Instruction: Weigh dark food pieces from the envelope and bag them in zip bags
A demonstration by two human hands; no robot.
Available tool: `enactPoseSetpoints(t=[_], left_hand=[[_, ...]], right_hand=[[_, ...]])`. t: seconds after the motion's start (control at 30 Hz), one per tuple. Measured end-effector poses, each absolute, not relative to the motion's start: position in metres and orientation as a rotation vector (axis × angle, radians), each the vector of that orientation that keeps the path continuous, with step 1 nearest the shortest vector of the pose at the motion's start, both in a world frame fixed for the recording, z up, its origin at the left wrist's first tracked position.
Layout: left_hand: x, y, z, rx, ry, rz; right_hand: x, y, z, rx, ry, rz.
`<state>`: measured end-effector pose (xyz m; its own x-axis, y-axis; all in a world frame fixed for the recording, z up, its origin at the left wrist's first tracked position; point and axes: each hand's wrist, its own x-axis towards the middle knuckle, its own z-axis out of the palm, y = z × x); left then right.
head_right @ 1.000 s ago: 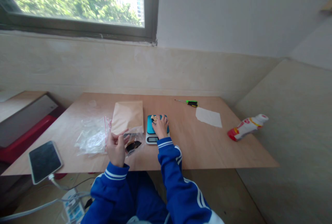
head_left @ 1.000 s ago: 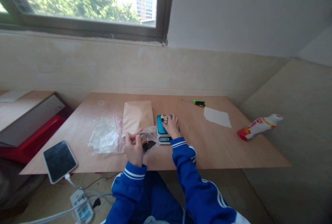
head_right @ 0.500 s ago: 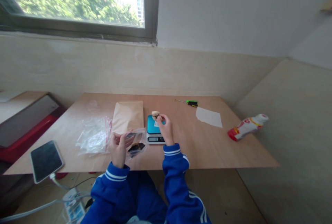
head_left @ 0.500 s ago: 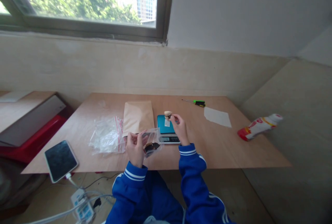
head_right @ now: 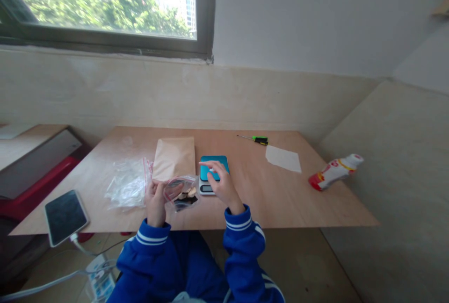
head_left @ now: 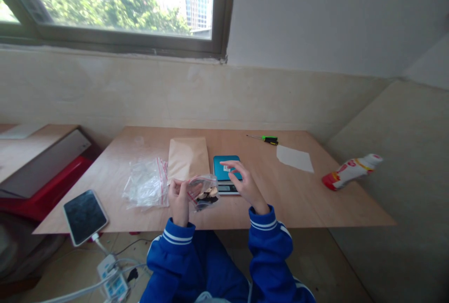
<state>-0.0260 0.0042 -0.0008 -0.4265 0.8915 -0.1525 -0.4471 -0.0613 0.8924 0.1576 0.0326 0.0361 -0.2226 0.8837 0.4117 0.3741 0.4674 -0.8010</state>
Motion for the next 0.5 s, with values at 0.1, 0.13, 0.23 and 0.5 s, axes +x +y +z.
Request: enactPoseSetpoints(t=[0.1,0.13,0.23,0.5], left_hand=[[-0.031,0.005,-0.001,0.521,1.179,1.649],[-0.032,0.006,0.0,0.501,1.17,1.628],[-0.033,0.006,0.003,0.477,1.133,1.559],[-0.04,0.007,0.008,0.547,1.114,1.281]], right_hand=[[0.161,0.03,0.026,-1.043,-1.835,0.764],[0.161,0.028,0.025,-1.028,-1.855,0.79],[0.157,0.023,0.024,-0.971,-1.931,0.869],[0.149,0.016,0.033,-0.901,-2.007,0.99]])
